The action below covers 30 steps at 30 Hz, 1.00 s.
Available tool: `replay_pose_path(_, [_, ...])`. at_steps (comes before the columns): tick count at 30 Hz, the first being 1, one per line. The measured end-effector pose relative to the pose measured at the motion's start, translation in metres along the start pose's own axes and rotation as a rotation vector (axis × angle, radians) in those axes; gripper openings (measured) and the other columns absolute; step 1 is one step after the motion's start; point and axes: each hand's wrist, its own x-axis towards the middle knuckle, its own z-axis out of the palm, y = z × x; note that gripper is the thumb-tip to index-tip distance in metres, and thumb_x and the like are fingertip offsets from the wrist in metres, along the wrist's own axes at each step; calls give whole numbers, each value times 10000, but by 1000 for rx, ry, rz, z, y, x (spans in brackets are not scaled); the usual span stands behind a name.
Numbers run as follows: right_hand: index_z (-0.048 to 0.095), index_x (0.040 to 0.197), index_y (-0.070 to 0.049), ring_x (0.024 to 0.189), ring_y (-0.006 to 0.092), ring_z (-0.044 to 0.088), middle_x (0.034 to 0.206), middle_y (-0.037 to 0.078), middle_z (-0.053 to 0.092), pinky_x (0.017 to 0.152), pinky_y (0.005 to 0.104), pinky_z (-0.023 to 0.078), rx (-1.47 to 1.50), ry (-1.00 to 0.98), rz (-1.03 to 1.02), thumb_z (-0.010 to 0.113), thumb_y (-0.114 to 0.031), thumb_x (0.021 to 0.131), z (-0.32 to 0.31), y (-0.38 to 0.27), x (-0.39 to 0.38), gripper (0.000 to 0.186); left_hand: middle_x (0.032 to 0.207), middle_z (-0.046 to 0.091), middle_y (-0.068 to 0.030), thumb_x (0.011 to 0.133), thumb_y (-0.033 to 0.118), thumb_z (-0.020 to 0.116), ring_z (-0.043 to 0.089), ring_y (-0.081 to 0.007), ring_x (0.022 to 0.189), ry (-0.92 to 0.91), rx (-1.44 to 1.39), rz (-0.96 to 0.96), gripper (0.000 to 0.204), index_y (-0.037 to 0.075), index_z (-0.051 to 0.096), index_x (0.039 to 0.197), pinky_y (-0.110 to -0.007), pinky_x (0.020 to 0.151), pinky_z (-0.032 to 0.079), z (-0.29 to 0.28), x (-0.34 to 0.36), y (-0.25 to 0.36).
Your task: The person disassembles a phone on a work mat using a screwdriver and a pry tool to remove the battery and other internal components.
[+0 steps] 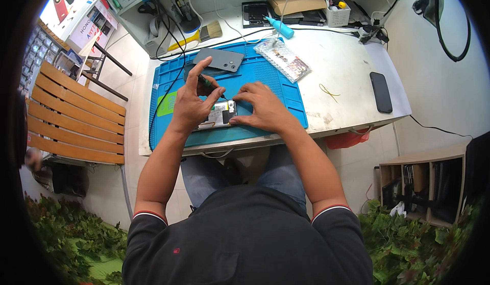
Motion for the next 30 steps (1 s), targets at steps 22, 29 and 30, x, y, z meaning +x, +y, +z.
replay_pose_path(22, [792,1292,-90,1262,331,598,1318,111,689,1119,472,476,-45,3,-38,956,-499,802,0,4,-3,659,1094,787,-67,969,37,839,765,-154,951,-200,41,26,671,227,605,1569,-355,874,623,-2,24,14])
replay_pose_path(29, [792,1286,-82,1242,333,603,1314,114,689,1106,467,473,-44,-13,-34,916,-485,860,0,3,-2,599,1013,776,-50,980,79,844,759,-197,882,-317,51,-74,666,221,587,1579,-353,868,612,-13,35,19])
replay_pose_path(30, [792,1285,-80,1241,333,603,1309,115,690,1103,468,473,-47,-15,-34,900,-468,885,-1,4,-3,568,1001,777,-46,986,63,832,761,-204,882,-286,159,-67,667,219,580,1584,-356,877,612,-13,36,22])
